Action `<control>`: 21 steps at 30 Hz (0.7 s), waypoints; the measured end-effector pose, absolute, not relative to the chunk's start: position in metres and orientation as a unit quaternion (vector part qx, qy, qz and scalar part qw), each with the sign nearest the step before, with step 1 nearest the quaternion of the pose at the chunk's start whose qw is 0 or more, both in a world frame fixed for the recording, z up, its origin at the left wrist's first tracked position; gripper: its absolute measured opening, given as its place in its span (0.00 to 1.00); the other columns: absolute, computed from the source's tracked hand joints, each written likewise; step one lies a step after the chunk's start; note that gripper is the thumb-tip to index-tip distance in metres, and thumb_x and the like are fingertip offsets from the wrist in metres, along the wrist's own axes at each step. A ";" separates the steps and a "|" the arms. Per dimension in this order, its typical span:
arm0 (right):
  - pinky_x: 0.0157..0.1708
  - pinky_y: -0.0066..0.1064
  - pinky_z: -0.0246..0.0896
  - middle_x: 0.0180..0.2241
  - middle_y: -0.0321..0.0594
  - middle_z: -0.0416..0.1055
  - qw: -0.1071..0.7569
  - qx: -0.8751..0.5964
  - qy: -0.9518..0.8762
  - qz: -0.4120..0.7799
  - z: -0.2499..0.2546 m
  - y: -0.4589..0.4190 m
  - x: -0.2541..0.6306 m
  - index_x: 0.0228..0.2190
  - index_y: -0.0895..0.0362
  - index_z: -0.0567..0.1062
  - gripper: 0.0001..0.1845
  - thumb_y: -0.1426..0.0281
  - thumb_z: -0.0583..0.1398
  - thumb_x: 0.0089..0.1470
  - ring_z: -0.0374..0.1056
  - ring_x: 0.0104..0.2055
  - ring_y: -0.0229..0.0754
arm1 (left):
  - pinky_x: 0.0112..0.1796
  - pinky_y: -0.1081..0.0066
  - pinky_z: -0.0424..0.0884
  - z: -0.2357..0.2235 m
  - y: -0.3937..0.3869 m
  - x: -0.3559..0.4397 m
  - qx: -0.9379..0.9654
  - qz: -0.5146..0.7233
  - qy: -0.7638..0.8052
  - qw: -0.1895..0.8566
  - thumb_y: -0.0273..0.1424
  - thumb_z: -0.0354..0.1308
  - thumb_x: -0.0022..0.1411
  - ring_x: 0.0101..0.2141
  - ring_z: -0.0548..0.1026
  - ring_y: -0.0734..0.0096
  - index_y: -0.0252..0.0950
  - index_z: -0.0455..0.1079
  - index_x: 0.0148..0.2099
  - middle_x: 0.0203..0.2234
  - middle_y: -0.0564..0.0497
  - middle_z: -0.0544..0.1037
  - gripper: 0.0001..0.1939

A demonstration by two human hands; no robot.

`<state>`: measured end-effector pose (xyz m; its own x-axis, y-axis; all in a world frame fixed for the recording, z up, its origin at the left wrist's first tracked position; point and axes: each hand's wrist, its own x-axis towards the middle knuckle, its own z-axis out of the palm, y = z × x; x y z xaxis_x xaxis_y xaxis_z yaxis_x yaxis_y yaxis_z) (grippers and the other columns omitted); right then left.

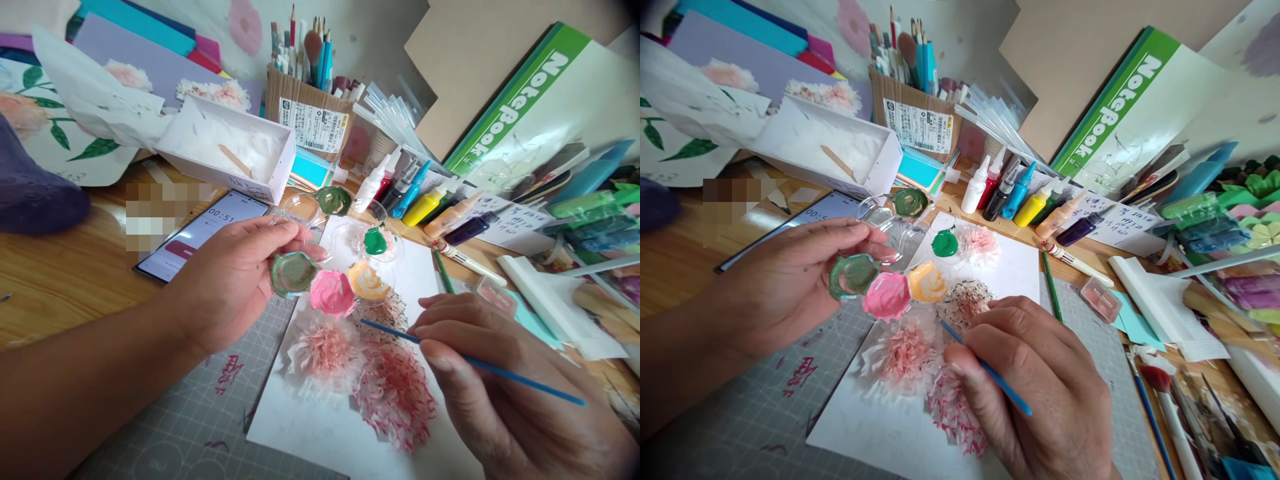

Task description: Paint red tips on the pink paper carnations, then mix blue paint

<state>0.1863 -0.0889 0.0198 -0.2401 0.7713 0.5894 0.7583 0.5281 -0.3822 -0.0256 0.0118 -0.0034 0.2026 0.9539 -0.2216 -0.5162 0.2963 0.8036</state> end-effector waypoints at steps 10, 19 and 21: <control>0.42 0.31 0.69 0.28 0.36 0.74 0.419 -0.443 -0.793 0.014 0.026 -0.085 0.200 0.34 0.58 0.74 0.06 0.80 0.61 0.58 0.73 0.36 0.38 | 0.26 0.77 0.76 -0.003 0.013 -0.026 0.298 0.515 0.395 0.700 0.26 0.65 0.57 0.26 0.80 0.72 0.33 0.79 0.28 0.23 0.50 0.83 0.05; 0.38 0.32 0.71 0.27 0.36 0.72 0.402 -0.441 -0.802 0.006 0.023 -0.083 0.197 0.32 0.58 0.72 0.06 0.79 0.62 0.58 0.70 0.32 0.35 | 0.25 0.77 0.76 -0.003 0.012 -0.026 0.307 0.511 0.406 0.693 0.27 0.65 0.56 0.25 0.79 0.71 0.33 0.79 0.28 0.23 0.48 0.83 0.05; 0.40 0.32 0.72 0.27 0.36 0.73 0.404 -0.449 -0.797 0.007 0.022 -0.084 0.197 0.33 0.58 0.72 0.04 0.78 0.61 0.59 0.71 0.33 0.36 | 0.26 0.77 0.76 -0.003 0.011 -0.026 0.306 0.513 0.403 0.693 0.27 0.65 0.56 0.25 0.79 0.71 0.33 0.79 0.28 0.23 0.48 0.83 0.05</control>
<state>0.1975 -0.0839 0.0223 -0.2712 0.7206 0.6381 0.7098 0.5975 -0.3731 -0.0255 0.0115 -0.0027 0.1496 0.9579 -0.2450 -0.4637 0.2869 0.8383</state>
